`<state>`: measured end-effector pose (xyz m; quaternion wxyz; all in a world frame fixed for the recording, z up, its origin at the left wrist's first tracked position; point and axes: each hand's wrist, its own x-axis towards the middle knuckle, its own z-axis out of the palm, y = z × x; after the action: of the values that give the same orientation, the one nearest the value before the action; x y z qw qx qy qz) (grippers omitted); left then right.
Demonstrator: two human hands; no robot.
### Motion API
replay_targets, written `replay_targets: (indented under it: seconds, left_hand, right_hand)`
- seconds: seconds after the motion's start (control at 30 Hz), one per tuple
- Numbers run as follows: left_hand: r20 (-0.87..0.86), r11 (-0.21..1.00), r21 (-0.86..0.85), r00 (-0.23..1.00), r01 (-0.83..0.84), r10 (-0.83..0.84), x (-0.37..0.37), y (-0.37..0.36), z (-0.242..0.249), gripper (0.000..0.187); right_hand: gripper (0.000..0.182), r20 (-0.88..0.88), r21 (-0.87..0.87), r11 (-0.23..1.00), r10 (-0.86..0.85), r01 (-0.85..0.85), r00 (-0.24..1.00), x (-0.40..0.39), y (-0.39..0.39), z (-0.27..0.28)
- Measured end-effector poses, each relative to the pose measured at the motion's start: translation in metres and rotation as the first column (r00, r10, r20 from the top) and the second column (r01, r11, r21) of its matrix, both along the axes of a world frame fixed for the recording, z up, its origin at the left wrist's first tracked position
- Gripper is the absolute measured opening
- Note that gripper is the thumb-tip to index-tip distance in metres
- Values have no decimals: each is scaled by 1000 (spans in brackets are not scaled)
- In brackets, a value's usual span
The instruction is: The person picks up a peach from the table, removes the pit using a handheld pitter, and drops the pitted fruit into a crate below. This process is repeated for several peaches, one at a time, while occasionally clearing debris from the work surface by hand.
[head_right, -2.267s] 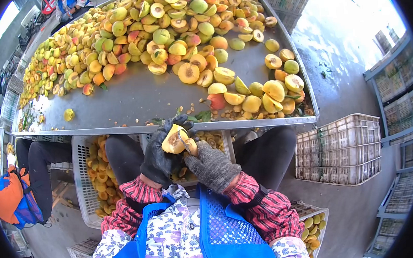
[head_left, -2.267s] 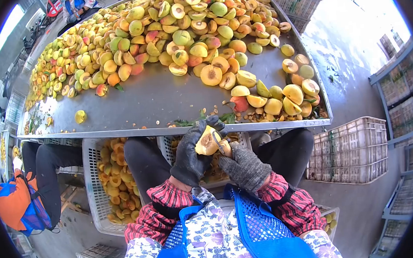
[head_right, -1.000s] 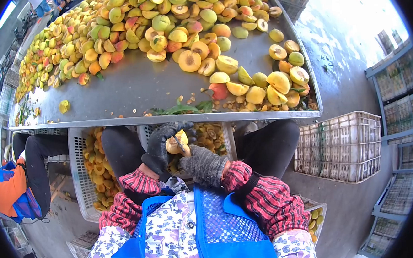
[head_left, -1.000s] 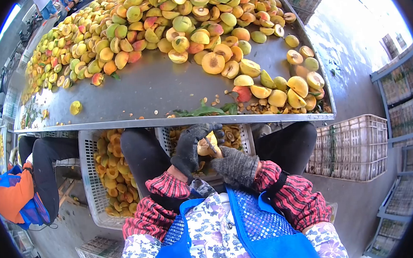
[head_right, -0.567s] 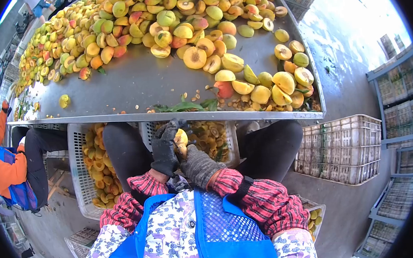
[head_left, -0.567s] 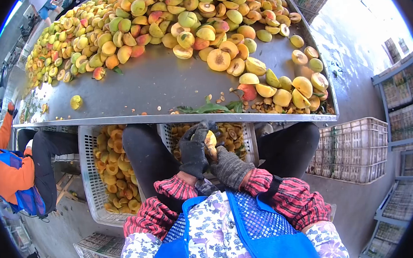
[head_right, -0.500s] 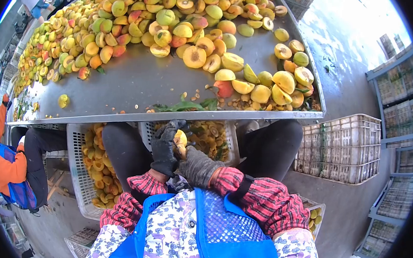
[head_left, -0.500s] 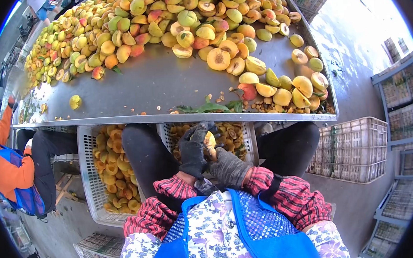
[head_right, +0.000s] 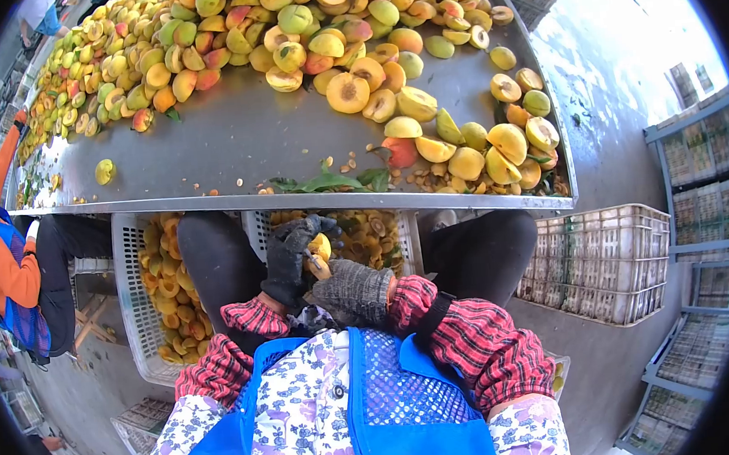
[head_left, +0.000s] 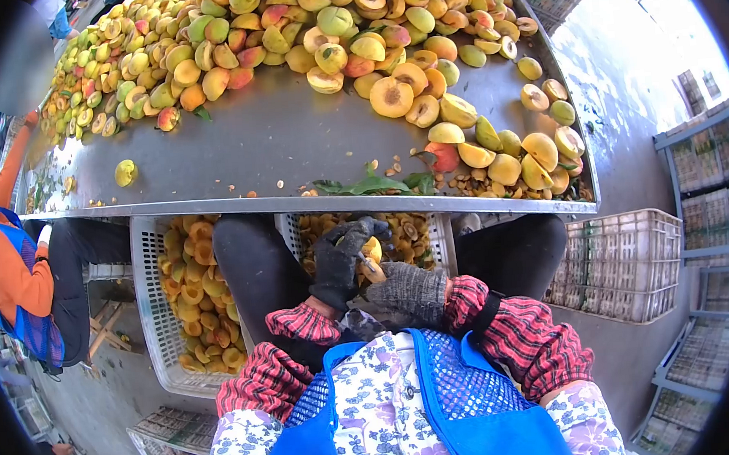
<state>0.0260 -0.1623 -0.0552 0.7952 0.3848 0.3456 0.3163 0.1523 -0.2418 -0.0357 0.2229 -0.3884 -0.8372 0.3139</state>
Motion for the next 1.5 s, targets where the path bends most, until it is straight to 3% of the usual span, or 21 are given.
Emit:
replay_targets:
  seconds: [0.2,0.3,0.37,0.5,0.6,0.7,0.73,0.8,0.87,0.9,0.93,1.03,1.1,1.17,1.2,1.27,1.3,1.37,1.4,1.43,1.5]
  left_hand:
    - [-116,916,397,993,56,-11,0,1,-2,21]
    - [-9,999,28,999,40,-40,1,3,-4,22]
    - [-98,953,300,995,39,-10,2,1,-4,24]
    - [-207,861,505,977,58,55,6,-6,21,26]
    - [-121,985,167,992,48,-28,5,-7,11,28]
    - [164,987,-74,978,143,-130,5,-5,-3,30]
    - [218,976,-144,968,160,-127,5,-4,-10,29]
    - [320,938,-283,942,200,-104,2,-5,-29,31]
    - [53,989,147,998,23,-31,-4,-13,-68,34]
    - [-62,928,371,997,-25,51,-5,-15,-78,38]
    - [-195,808,588,977,44,90,-9,-15,-34,49]
    - [-360,610,761,926,221,113,-19,-4,-25,47]
    - [-128,928,366,991,69,-23,-19,1,-32,42]
    - [-360,494,814,933,307,12,-30,13,15,38]
    - [-359,387,869,931,309,62,-32,14,32,33]
    - [-176,898,431,984,85,-8,-40,16,36,32]
    - [-74,995,98,997,-4,11,-44,16,38,32]
    - [-133,969,159,969,-187,208,-60,15,71,24]
    - [-251,831,526,901,-181,355,-81,25,65,20]
    - [-355,548,834,823,65,443,-105,40,70,18]
    - [-490,794,597,734,-111,470,-152,68,70,19]
  right_hand:
    - [31,-131,14,1000,-16,18,991,-1,-2,-8]
    - [28,-114,-10,1000,-13,12,993,3,-1,4]
    - [25,-198,-61,998,-36,24,980,7,-4,-1]
    - [19,-301,-255,967,-81,2,950,11,-11,-6]
    - [17,-312,-316,948,-132,29,941,5,-15,-9]
    - [15,-331,-411,911,-163,13,929,2,-15,-4]
    - [14,-336,-331,943,-159,41,928,2,-14,0]
    - [21,-458,-737,673,-420,-70,784,1,-18,8]
    - [29,-404,-906,377,-632,-194,662,0,-19,19]
    - [30,-346,-938,269,-701,-218,624,1,-21,26]
    - [30,-277,-956,157,-761,-248,587,3,-22,30]
    - [30,-289,-951,188,-818,-245,497,11,-27,33]
    - [30,-312,-946,215,-809,-243,498,15,-30,32]
    - [31,-342,-937,251,-794,-242,502,19,-29,32]
    - [25,-349,-933,241,-791,-268,503,20,-29,36]
    - [22,-316,-944,224,-824,-241,470,19,-30,41]
    - [21,-302,-949,218,-838,-227,455,18,-31,42]
    - [14,-315,-949,263,-836,-176,450,17,-36,36]
    - [14,-322,-945,302,-805,-123,498,21,-38,25]
    - [15,-306,-948,302,-798,-95,519,24,-38,20]
    - [20,-272,-952,302,-782,-40,560,30,-37,9]
